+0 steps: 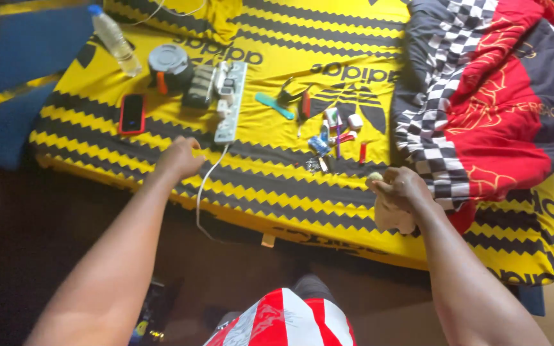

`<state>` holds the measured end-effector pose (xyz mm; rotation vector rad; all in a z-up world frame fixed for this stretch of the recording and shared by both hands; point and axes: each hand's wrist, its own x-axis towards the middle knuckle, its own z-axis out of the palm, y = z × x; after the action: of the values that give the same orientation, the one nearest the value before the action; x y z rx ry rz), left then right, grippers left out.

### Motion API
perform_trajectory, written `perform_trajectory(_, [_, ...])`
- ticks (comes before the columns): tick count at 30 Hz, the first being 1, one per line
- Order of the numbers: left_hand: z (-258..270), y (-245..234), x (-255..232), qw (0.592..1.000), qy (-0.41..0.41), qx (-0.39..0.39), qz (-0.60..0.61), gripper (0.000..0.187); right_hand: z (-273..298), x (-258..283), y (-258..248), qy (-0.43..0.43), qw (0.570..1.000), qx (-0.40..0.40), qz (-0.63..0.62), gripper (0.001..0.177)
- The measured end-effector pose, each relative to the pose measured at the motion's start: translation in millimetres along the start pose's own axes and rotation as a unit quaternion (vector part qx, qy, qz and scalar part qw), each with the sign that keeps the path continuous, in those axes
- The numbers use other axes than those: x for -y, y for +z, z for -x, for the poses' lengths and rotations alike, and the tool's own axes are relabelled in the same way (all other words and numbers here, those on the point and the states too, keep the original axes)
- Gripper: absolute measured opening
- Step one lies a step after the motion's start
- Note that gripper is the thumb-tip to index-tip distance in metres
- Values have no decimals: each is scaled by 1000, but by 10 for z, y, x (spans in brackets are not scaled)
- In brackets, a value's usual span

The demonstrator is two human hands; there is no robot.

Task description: Clean out a bedside drawer by wiping it and organizing small items from the bed into it.

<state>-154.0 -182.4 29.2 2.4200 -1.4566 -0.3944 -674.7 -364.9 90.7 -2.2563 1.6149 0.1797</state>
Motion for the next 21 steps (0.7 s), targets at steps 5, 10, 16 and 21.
perform_trajectory(5, [-268,616,-369,998,3,69,5,43,-601,-572,189,23,1000,-16,-6,72])
perform_trajectory(10, [-503,868,-763,985,-69,159,-20,36,-1314,-787,412,34,998,45,-25,48])
perform_trajectory(16, [-690,1048,-1091,974,-97,206,-16,36,-2142,-902,620,-68,993,72,-69,30])
perform_trajectory(21, [-797,1213,-1405,959,-146,241,-10,36,-2902,-547,555,-48,993,104,-19,33])
